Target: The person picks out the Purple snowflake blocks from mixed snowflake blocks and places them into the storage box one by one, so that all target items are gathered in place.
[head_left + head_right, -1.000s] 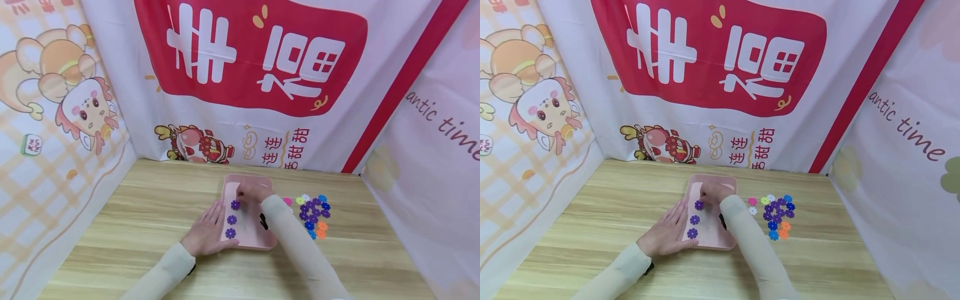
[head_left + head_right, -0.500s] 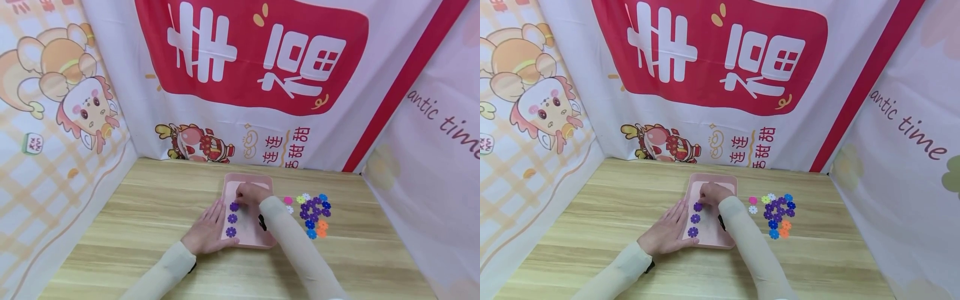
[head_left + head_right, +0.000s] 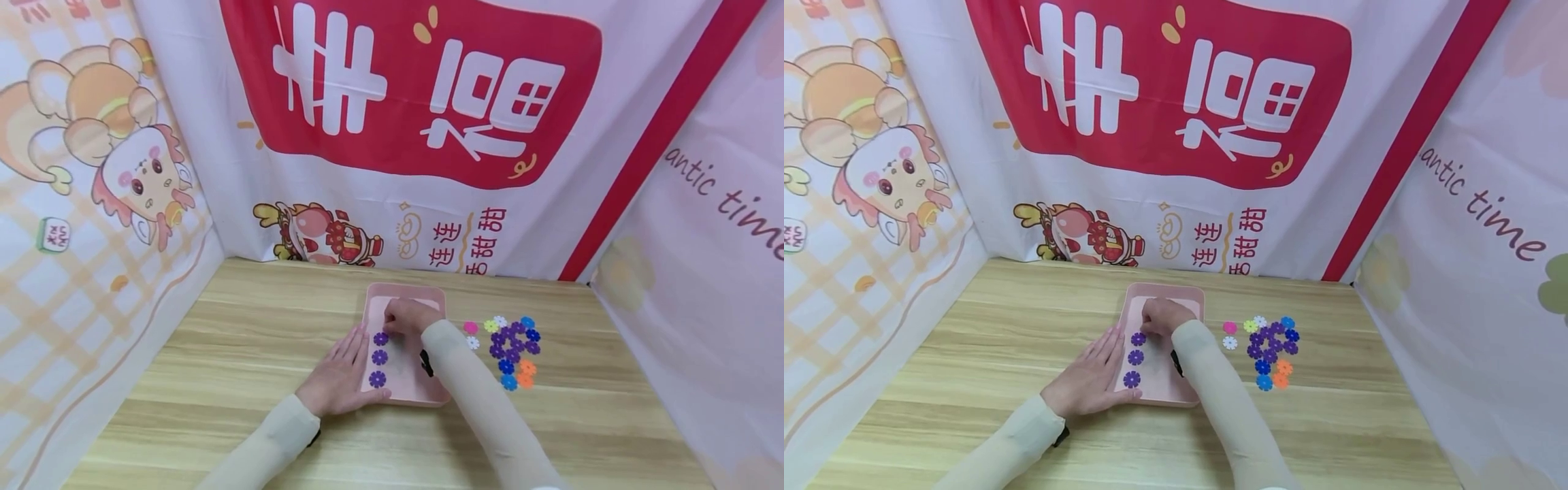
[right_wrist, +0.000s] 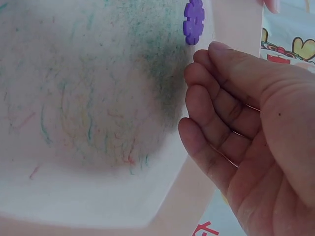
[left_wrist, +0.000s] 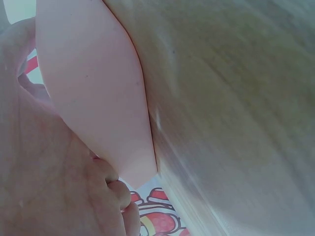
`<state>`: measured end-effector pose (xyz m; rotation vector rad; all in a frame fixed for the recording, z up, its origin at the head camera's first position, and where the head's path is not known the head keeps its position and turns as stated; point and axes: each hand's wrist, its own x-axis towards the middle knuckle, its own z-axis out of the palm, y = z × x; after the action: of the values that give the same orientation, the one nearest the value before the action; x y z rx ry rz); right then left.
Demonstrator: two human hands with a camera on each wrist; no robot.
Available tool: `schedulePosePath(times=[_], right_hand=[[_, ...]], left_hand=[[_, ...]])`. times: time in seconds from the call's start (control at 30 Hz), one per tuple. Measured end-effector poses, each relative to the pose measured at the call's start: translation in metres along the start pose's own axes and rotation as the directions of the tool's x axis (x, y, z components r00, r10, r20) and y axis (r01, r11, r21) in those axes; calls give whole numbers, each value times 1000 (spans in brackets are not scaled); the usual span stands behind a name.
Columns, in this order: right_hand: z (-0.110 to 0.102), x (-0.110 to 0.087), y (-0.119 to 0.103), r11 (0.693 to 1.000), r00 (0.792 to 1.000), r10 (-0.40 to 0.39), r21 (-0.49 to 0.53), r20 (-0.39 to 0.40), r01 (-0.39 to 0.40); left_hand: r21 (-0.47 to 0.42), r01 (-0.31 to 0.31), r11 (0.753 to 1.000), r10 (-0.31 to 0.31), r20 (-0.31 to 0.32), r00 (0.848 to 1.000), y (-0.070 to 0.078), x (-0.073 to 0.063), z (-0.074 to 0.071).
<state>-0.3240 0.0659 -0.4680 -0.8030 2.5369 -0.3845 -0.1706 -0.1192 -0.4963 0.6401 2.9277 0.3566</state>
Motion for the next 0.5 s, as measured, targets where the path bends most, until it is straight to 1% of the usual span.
schedulePosePath(times=[0.23,0.37,0.5], right_hand=[[-5,-8,12,999,999,-39,-10,-30,38],[-10,-20,21,999,998,-36,14,-59,37],[-18,-34,30,999,994,-50,-2,-94,50]], left_hand=[[-5,13,1000,-13,8,1000,0,0,0],[-12,15,1000,-15,6,1000,0,0,-1],[-18,7,1000,-7,9,1000,2,0,-1]])
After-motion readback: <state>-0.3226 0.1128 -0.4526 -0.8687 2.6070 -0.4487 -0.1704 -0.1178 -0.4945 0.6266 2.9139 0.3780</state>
